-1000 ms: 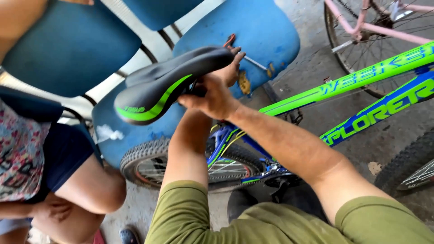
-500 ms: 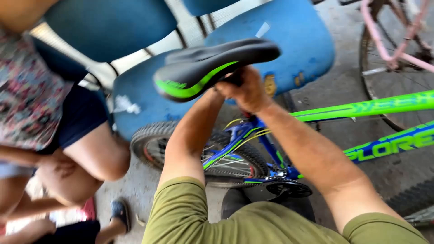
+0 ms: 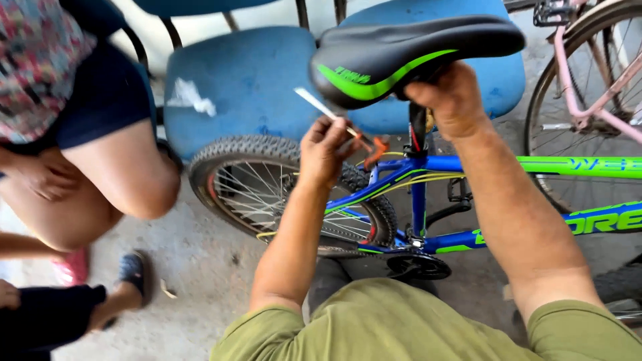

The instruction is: Installing a new seat onto a bicycle frame and adjusting the seat post using a hand tool.

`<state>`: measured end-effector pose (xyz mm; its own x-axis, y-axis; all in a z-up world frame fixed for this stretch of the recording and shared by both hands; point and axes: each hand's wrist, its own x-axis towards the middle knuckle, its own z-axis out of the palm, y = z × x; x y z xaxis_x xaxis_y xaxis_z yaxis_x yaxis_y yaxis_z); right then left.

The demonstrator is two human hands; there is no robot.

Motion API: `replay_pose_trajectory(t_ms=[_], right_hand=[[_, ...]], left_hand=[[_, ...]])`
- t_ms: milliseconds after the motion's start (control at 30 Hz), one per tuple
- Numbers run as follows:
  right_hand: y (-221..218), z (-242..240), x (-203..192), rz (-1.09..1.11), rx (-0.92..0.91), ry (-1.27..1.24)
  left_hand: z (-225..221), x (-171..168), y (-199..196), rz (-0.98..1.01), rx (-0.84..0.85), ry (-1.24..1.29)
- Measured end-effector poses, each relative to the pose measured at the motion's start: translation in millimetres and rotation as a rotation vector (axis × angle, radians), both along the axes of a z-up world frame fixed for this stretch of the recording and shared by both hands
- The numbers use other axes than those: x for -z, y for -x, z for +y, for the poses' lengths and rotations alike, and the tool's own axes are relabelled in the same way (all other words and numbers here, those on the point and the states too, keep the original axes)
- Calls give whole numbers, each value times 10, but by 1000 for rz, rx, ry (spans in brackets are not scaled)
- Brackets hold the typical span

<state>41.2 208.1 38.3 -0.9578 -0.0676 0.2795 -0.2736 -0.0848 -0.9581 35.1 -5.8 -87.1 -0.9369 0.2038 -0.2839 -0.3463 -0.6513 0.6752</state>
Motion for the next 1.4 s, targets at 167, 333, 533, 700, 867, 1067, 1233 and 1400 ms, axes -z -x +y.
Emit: replay_pose_trajectory(t_ms=[167,333,533,700,867,1067,1233,1400], right_hand=[[42,33,243,-49,77,106],[-11,-38,150,-85,103,80],[-9,5,136,-80,67,47],[-1,16,155,-96,85,45],[-12,-9,131,-106,100,46],[-19,-27,96,-99,75,69],[-37,-35,116,-127,85,137],[-11,1,31,-76,23,31]], left_hand=[[-58,-157,-292,191,244,13],[-79,-207,-468,387,414,354],[32,-315,-529,364,475,364],[45,-393,-527,376,474,410],[-47,-582,-474,371,477,576],[-80,-733,-475,319,532,702],[55,-561,-536,322,458,673],[131,-561,-524,315,427,588]])
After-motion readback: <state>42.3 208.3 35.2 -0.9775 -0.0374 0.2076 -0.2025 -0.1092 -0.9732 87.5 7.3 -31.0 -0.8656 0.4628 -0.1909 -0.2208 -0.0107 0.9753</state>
